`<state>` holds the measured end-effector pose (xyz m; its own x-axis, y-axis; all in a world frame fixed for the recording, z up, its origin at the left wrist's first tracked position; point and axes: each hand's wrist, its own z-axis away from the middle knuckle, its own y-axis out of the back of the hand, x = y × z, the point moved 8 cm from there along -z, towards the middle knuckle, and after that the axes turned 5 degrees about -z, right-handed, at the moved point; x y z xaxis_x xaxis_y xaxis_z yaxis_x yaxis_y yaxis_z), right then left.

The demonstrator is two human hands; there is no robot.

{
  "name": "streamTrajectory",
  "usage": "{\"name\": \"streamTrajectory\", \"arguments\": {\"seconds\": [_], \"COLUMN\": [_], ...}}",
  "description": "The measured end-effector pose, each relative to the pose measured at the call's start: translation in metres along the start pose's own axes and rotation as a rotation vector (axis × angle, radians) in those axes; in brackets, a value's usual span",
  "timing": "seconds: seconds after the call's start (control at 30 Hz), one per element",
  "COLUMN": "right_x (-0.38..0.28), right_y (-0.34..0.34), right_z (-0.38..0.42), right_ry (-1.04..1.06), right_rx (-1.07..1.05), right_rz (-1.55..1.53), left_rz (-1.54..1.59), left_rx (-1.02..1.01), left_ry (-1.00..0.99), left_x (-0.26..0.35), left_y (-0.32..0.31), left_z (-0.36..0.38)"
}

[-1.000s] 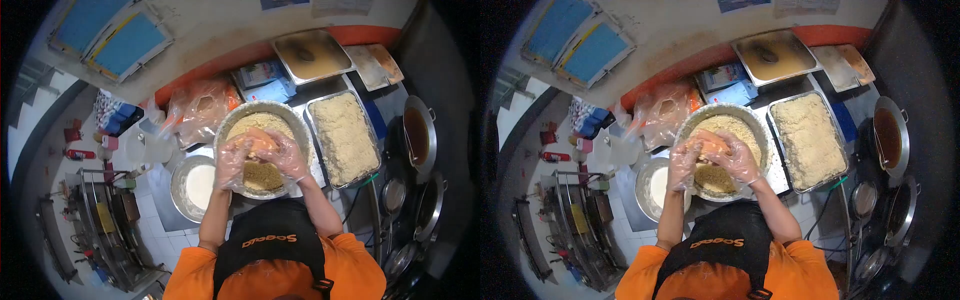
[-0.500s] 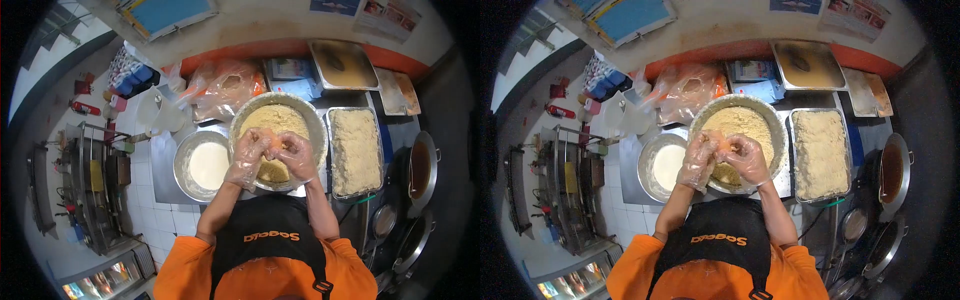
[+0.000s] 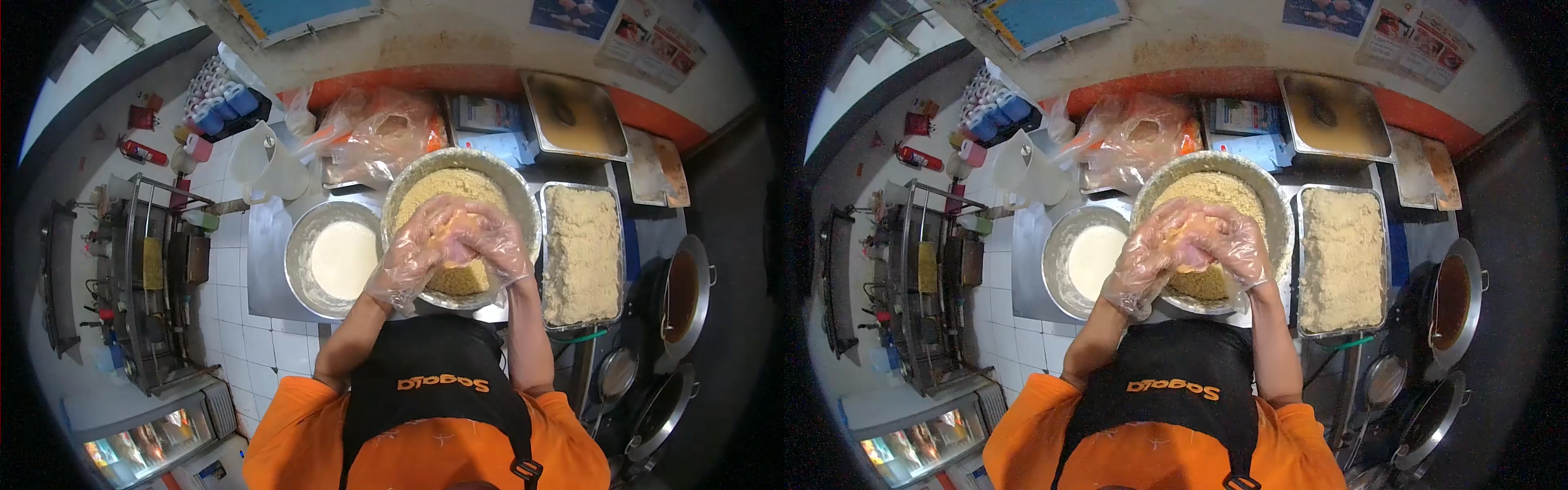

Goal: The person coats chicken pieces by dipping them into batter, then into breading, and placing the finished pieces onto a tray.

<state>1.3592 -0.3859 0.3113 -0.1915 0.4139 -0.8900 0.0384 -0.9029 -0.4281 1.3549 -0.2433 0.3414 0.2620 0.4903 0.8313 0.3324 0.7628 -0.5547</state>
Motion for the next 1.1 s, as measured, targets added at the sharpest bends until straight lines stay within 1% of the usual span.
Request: {"name": "streamTrajectory", "arguments": {"seconds": [0.07,0.1,0.13,0.17,0.23,0.27,0.33,0.4,0.47,0.57,0.63,0.7,0.77,0.83,0.87,0.9,0.93,0.97,1.0,1.07,1.1], "right_x": [-0.009,-0.008,-0.008,-0.010,-0.008,-0.007,-0.001,0.002,0.012,0.005,0.010,0.012,0.001,0.002,0.004,0.005,0.005,0.006,0.011,0.035,0.039], "right_y": [0.004,0.001,0.001,0.001,-0.002,-0.003,-0.009,-0.014,-0.015,-0.023,-0.022,-0.021,-0.024,-0.021,-0.019,-0.018,-0.019,-0.021,-0.019,-0.018,-0.017], "right_z": [-0.005,-0.008,-0.009,-0.010,-0.011,-0.011,-0.011,-0.011,-0.009,-0.006,-0.006,-0.006,-0.006,-0.007,-0.007,-0.010,-0.012,-0.013,-0.015,-0.019,-0.018], "right_ry": [0.026,0.028,0.078,0.127,0.138,0.150,0.180,0.216,0.121,0.072,0.078,0.086,0.215,0.202,0.189,0.187,0.230,0.273,0.268,0.049,0.041], "right_rx": [0.098,0.091,0.109,0.128,0.131,0.143,0.109,0.076,0.113,0.137,0.145,0.153,0.119,0.152,0.183,0.181,0.161,0.139,0.136,0.093,0.091], "right_rz": [0.079,0.081,0.054,0.026,0.002,-0.021,-0.062,-0.101,-0.198,-0.214,-0.204,-0.195,-0.041,-0.047,-0.053,-0.053,0.013,0.079,0.078,0.171,0.165], "left_rz": [-0.040,-0.068,-0.096,-0.096,-0.179,-0.178,0.140,0.198,0.256,0.193,0.180,0.126,0.072,-0.151,-0.151,-0.239,-0.329,-0.328,-0.358,-0.447,-0.451], "left_rx": [0.029,0.037,0.047,0.053,0.116,0.122,0.098,0.123,0.145,0.185,0.278,0.266,0.254,0.243,0.244,0.300,0.357,0.361,0.370,0.375,0.382], "left_ry": [-0.012,0.077,0.168,0.163,0.354,0.355,0.125,0.103,0.081,0.044,0.075,0.060,0.045,0.004,0.004,-0.016,-0.035,-0.036,-0.058,-0.136,-0.130], "left_x": [-0.002,-0.013,-0.018,-0.015,-0.024,-0.026,-0.016,-0.013,-0.015,-0.027,-0.035,-0.033,-0.022,-0.005,-0.004,-0.001,0.005,0.010,0.019,0.035,0.040], "left_y": [0.007,0.017,0.022,0.025,0.034,0.034,0.023,0.019,0.019,0.034,0.048,0.055,0.055,0.054,0.058,0.067,0.074,0.078,0.083,0.092,0.103], "left_z": [0.000,-0.001,0.000,0.002,0.011,0.012,0.008,0.012,0.014,0.012,0.010,0.009,0.009,0.011,0.012,0.014,0.017,0.020,0.025,0.031,0.036]}}
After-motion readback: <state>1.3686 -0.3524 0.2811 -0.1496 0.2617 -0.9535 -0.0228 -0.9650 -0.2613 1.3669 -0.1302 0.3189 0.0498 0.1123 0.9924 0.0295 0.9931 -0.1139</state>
